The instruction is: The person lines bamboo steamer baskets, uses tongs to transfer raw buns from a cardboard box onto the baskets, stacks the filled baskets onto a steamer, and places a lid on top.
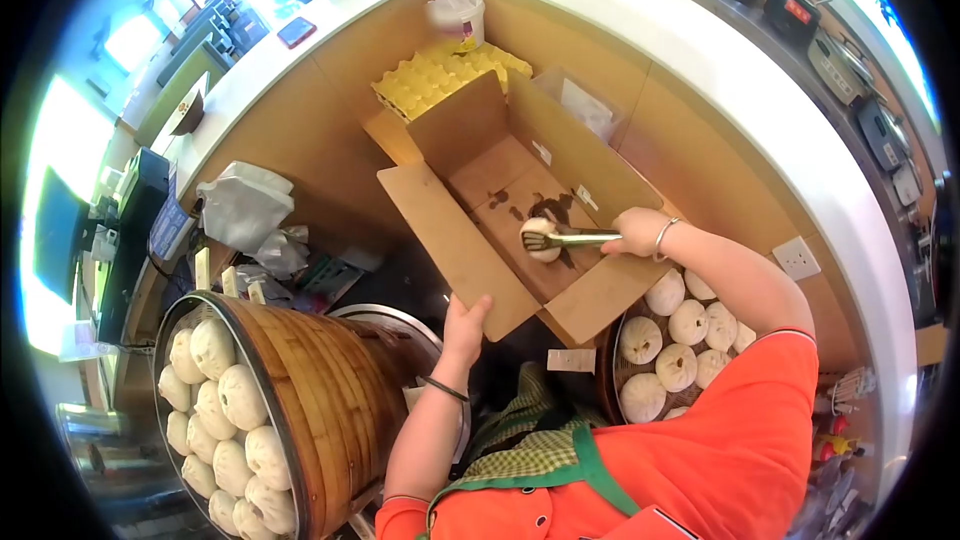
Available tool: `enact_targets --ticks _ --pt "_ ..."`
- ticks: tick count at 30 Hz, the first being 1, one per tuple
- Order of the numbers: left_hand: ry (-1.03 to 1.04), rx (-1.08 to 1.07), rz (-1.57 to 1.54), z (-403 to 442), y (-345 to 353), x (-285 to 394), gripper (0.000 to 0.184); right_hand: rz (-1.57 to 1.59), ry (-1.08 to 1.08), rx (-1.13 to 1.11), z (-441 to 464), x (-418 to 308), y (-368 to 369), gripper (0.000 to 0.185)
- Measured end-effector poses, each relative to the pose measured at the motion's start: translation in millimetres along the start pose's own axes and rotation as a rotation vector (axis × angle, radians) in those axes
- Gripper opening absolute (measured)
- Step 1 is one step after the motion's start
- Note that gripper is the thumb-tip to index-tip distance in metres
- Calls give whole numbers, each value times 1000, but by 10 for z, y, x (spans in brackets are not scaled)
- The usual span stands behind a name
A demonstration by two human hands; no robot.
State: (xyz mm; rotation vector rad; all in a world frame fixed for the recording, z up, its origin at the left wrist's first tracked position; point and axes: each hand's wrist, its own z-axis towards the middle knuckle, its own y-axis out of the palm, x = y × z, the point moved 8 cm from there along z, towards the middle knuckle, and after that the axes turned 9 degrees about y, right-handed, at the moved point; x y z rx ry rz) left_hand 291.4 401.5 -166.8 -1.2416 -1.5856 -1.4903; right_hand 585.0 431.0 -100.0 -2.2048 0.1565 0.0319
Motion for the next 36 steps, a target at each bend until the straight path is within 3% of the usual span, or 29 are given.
enact_targets --ticks 1,3,4,5,6,7,8,10,12,14,16,17,19,24,31,36 --pt "11 2 0 -2 -3 -14 43 96 -23 35 35 105 -5 56" --pt "10 -67 148 31 5 -45 42 219 47 -34 -125 214 -73 44" --pt "24 -34 137 24 0 -85 37 500 -11 -50 -353 120 -175 45" --pt "234 -99 559 101 -91 -123 32 516 -87 -59 -443 85 -216 40" --pt "49 -54 554 11 24 120 34 594 -58 -4 -744 -112 -440 37" --pt "194 23 658 17 -62 83 45 619 -50 75 -814 -181 -536 33" --pt "228 57 527 8 -70 90 51 755 -59 68 -752 -192 -514 29" --pt "51 79 160 -185 -17 142 63 892 -260 112 -1040 -677 -825 30" --pt "118 75 166 -441 -167 151 67 588 -648 420 -1558 -1508 -1290 40" --pt "173 90 160 -793 -359 228 59 438 -781 742 -2044 -2247 -1497 46" --pt "117 -92 119 -1110 -528 111 50 4 -885 1130 -2413 -2844 -1525 53" --pt "136 -136 111 -1304 -656 81 46 -5 -894 1144 -2515 -3077 -1539 53" --pt "146 -175 177 -1723 -924 25 41 -329 -1029 1387 -2873 -3629 -1417 55" --pt "-40 -189 311 -2807 -1681 -143 43 -481 -1144 1529 -3241 -4471 -1208 55" --pt "9 -106 183 -3301 -2075 -236 49 -557 -1251 1164 -3475 -5588 -792 51" --pt "28 -102 170 -3484 -2262 -284 50 -664 -1268 1335 -3707 -5567 -623 40"
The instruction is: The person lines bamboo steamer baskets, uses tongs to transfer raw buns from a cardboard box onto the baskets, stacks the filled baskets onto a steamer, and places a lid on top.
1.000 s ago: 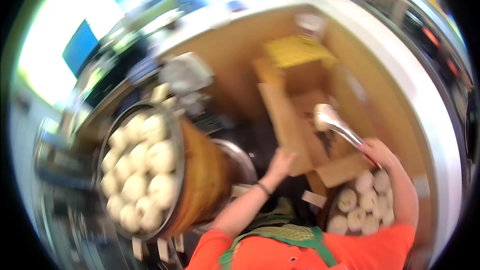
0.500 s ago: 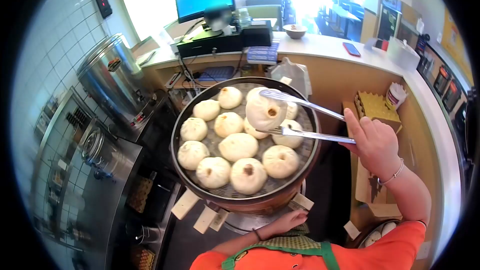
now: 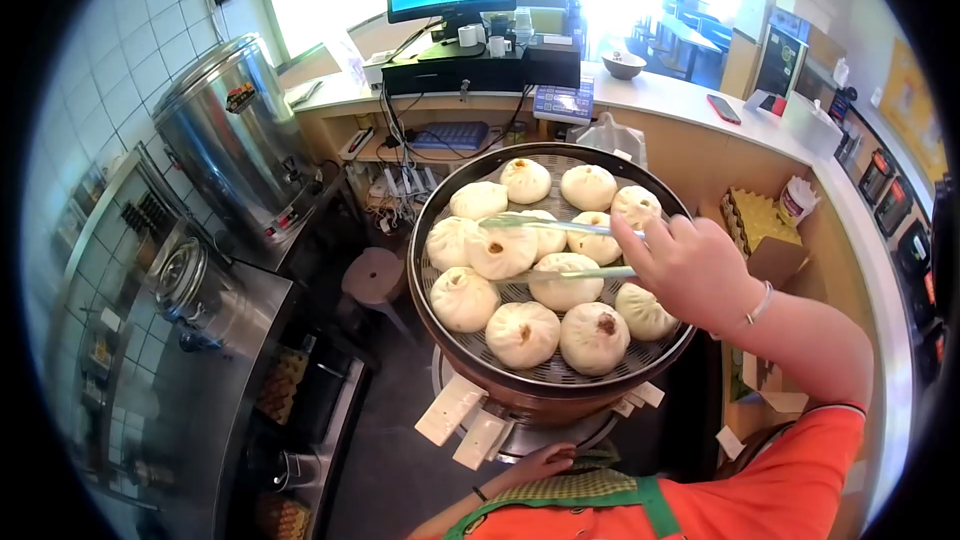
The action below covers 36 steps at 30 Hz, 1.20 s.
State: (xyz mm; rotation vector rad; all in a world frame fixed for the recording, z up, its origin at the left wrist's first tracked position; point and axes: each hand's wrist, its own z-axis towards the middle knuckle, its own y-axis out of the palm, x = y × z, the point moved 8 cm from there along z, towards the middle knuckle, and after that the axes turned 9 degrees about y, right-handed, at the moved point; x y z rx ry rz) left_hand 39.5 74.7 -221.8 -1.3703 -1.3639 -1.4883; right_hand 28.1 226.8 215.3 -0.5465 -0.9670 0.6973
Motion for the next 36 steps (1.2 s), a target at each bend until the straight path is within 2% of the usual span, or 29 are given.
enact_targets --ticks 4,10,16,18,20,23,26,28,30,32,36 --pt "-31 22 27 -107 -60 10 48 -60 -1 -66 -90 -71 -61 42" --pt "7 -22 51 -114 -90 65 47 -114 -5 -80 -41 -141 -129 43" --pt "-47 -76 49 -134 -111 34 47 -125 -3 -80 10 -123 -119 41" --pt "-38 -60 73 -164 -139 53 46 -7 -30 -238 167 -26 -90 37" --pt "-43 -26 45 -212 -140 128 45 3 -57 -229 221 -26 -125 32" --pt "-24 22 46 -238 -199 134 44 -158 -128 -52 147 -151 -223 32" --pt "-14 46 29 -228 -222 85 43 -102 -110 -83 69 -102 -185 35" --pt "-52 56 -22 -241 -243 49 43 -87 -84 -147 118 -8 -132 32" --pt "-54 32 -25 -224 -245 80 43 145 -52 -462 262 150 29 35" --pt "-61 0 -25 -218 -228 125 42 249 -36 -678 377 228 190 42" --pt "-82 -21 60 -194 -216 129 40 210 63 -788 403 229 384 43"
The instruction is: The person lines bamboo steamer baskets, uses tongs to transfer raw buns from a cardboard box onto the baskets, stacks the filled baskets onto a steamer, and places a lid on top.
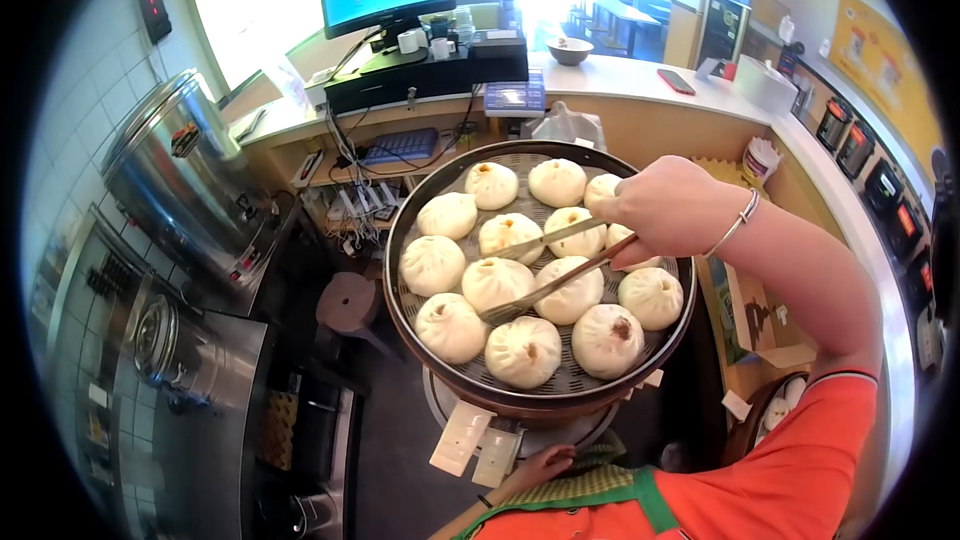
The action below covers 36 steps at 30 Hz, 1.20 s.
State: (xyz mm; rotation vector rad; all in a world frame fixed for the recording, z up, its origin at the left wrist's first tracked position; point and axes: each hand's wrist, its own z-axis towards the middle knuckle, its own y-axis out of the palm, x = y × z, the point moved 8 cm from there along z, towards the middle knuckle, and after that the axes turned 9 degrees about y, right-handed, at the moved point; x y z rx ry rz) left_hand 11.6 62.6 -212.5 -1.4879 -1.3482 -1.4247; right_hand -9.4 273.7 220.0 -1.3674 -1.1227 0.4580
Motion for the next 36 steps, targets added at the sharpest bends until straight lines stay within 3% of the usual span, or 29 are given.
enact_targets --ticks 4,6,8,10,12,15,17,19,21,23,24,27,28,30,32,33,35,36 --pt "33 8 8 91 13 -67 39 134 75 19 -214 264 -8 49" --pt "-2 -67 30 121 93 -53 40 488 55 143 -496 570 -97 52" --pt "96 -87 66 241 126 -14 41 757 185 316 -925 1124 51 53" --pt "5 -136 -6 336 268 126 44 1092 530 291 -1520 1661 439 58" --pt "-12 -261 -5 523 468 155 46 1061 820 388 -2228 2156 982 46" --pt "-69 -369 12 877 914 429 50 621 1252 653 -3518 2844 2157 45" --pt "-73 -424 30 1256 1201 512 53 624 1405 678 -4205 2862 2857 49" --pt "19 -384 -44 1777 1527 628 53 619 1585 563 -4614 2918 3625 56" --pt "0 -201 -53 2365 1771 733 67 792 1655 485 -4656 2942 4211 61" --pt "54 -35 -39 2901 1972 804 77 881 1582 445 -4508 3009 4553 60" --pt "114 33 -77 3113 2074 935 73 895 1583 454 -4480 3047 4690 60" --pt "-3 163 -75 3489 2141 935 57 874 1496 401 -4257 3119 4984 53" --pt "145 192 -133 3648 2061 853 49 907 1429 483 -4195 3126 4984 50" --pt "380 253 -190 3662 1977 979 39 921 1366 569 -4126 3138 4797 48" --pt "406 256 -361 3372 1919 1330 39 916 1273 706 -4131 3031 4200 47" --pt "439 289 -298 3191 1881 1645 39 921 1285 711 -4206 3008 3989 47" --pt "617 197 -289 3040 1970 2382 43 829 1305 1012 -4540 3011 3388 46" --pt "696 137 -296 3065 2076 2727 48 703 1410 1059 -4774 3032 3116 43"
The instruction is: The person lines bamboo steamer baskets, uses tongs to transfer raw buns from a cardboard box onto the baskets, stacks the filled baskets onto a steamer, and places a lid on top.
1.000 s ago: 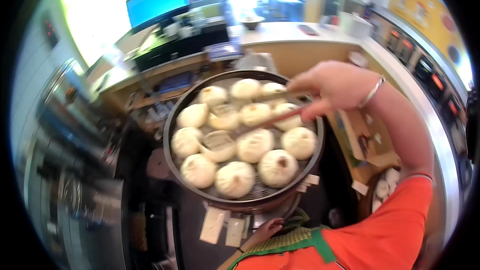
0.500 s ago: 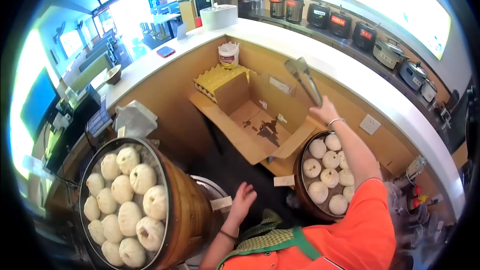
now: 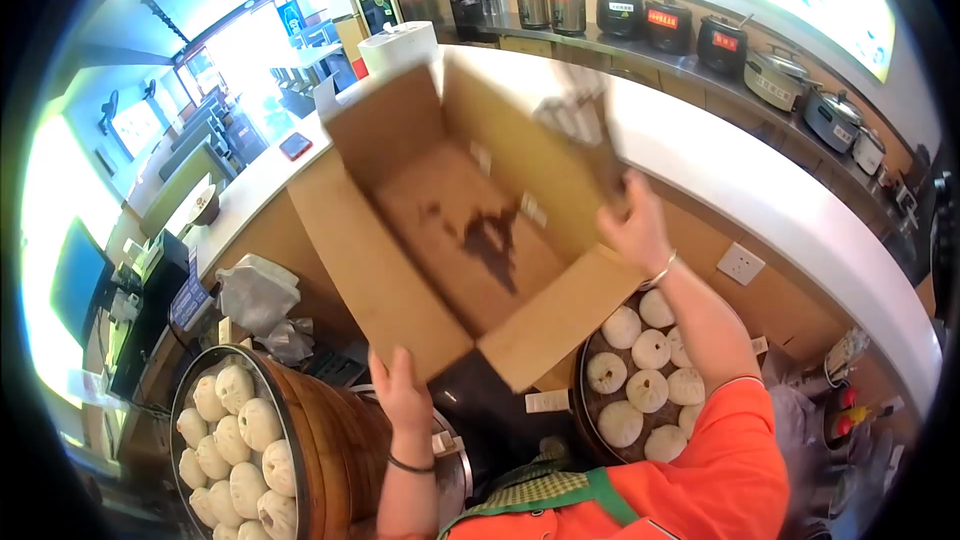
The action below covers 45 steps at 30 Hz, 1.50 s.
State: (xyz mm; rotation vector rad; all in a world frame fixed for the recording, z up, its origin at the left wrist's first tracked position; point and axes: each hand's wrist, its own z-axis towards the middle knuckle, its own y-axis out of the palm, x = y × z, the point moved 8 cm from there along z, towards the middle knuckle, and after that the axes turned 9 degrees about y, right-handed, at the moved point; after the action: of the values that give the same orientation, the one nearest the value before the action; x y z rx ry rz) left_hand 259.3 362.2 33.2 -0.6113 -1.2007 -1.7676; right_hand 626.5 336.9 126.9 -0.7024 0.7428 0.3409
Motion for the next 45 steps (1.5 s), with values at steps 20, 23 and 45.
enact_targets --ticks 20,23,45 --pt "-249 -316 0 -700 260 -82 50 -381 234 564 1131 526 -1745 36" --pt "-235 -310 -12 -862 76 -19 50 6 178 371 946 525 -1681 53" --pt "238 -1283 1396 -2142 530 -2018 58 -160 709 516 -3274 2781 -2821 43"
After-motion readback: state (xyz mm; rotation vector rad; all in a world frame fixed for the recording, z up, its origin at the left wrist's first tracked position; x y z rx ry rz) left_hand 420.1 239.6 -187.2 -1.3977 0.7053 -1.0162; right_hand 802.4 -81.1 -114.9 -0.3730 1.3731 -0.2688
